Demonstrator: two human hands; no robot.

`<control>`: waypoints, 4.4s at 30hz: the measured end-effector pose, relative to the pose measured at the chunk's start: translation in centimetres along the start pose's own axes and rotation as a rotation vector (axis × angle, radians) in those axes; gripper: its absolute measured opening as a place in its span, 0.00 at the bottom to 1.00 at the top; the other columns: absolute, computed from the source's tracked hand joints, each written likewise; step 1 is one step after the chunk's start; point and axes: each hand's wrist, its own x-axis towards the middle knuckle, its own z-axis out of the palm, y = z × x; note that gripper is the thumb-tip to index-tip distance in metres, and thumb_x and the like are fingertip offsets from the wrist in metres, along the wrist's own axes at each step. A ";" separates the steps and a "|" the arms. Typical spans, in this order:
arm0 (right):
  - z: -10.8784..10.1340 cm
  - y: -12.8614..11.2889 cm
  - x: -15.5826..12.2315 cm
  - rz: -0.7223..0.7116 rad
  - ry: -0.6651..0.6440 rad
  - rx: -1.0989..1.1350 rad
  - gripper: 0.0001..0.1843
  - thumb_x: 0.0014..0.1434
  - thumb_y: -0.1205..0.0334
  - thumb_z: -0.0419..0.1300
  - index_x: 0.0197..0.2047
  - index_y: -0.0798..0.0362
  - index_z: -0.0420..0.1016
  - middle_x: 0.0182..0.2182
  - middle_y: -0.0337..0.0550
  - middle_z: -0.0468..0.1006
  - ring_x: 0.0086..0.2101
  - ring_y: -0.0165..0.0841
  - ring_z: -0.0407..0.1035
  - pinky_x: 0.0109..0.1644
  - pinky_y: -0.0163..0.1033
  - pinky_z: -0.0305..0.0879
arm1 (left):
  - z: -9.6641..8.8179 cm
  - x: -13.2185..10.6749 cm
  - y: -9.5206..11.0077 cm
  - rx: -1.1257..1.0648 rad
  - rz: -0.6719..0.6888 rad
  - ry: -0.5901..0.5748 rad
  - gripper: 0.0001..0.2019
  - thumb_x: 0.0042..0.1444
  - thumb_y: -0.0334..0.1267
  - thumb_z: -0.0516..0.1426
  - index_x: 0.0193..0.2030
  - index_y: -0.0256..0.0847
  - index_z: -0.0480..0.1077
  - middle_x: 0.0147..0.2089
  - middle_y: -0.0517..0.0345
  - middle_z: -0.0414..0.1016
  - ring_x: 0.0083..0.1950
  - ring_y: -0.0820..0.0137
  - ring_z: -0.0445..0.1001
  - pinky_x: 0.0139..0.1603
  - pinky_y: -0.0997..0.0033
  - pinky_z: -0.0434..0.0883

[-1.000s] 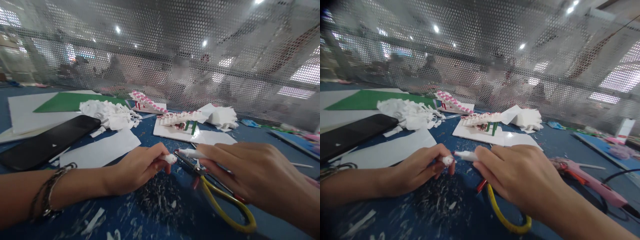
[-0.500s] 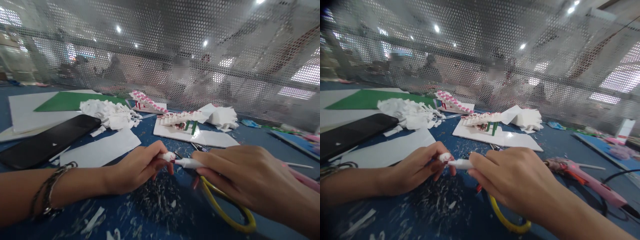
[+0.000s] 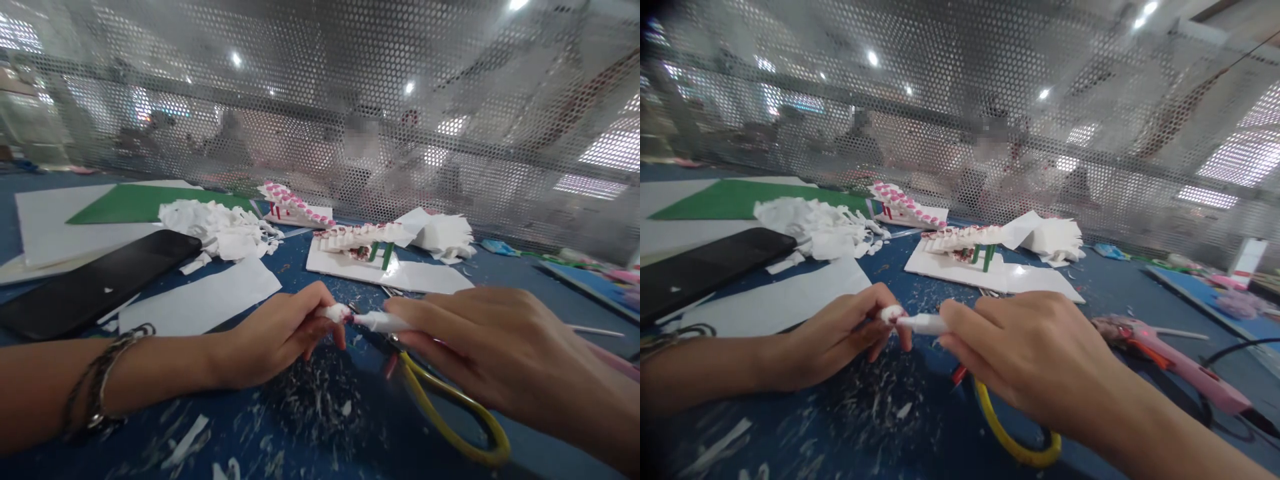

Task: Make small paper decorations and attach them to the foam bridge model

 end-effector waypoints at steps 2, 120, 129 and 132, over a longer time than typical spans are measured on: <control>0.0 0.1 0.0 -0.009 -0.008 0.030 0.12 0.60 0.59 0.44 0.35 0.51 0.66 0.15 0.31 0.68 0.15 0.24 0.61 0.20 0.33 0.47 | 0.0 0.0 0.0 -0.021 -0.008 0.029 0.05 0.59 0.35 0.42 0.34 0.40 0.55 0.31 0.60 0.72 0.20 0.81 0.63 0.23 0.82 0.61; -0.8 -0.6 0.3 -0.048 0.075 -0.104 0.11 0.58 0.61 0.48 0.34 0.54 0.69 0.12 0.32 0.63 0.14 0.24 0.55 0.20 0.35 0.43 | 0.3 0.2 0.1 0.119 0.025 0.145 0.07 0.57 0.30 0.40 0.34 0.39 0.57 0.31 0.60 0.60 0.31 0.75 0.60 0.33 0.77 0.61; -0.5 -0.2 0.3 -0.032 0.068 -0.221 0.11 0.58 0.62 0.47 0.32 0.54 0.69 0.12 0.32 0.64 0.13 0.25 0.57 0.20 0.35 0.43 | 0.2 0.0 0.4 0.172 0.008 0.094 0.07 0.56 0.30 0.41 0.31 0.39 0.57 0.28 0.61 0.64 0.29 0.76 0.64 0.32 0.78 0.61; -0.6 -0.3 0.2 -0.026 0.094 -0.143 0.11 0.58 0.61 0.47 0.32 0.54 0.69 0.12 0.32 0.65 0.13 0.25 0.56 0.20 0.35 0.43 | 0.3 0.0 0.5 0.220 -0.059 0.099 0.07 0.56 0.32 0.41 0.29 0.40 0.55 0.24 0.64 0.62 0.24 0.76 0.61 0.26 0.78 0.59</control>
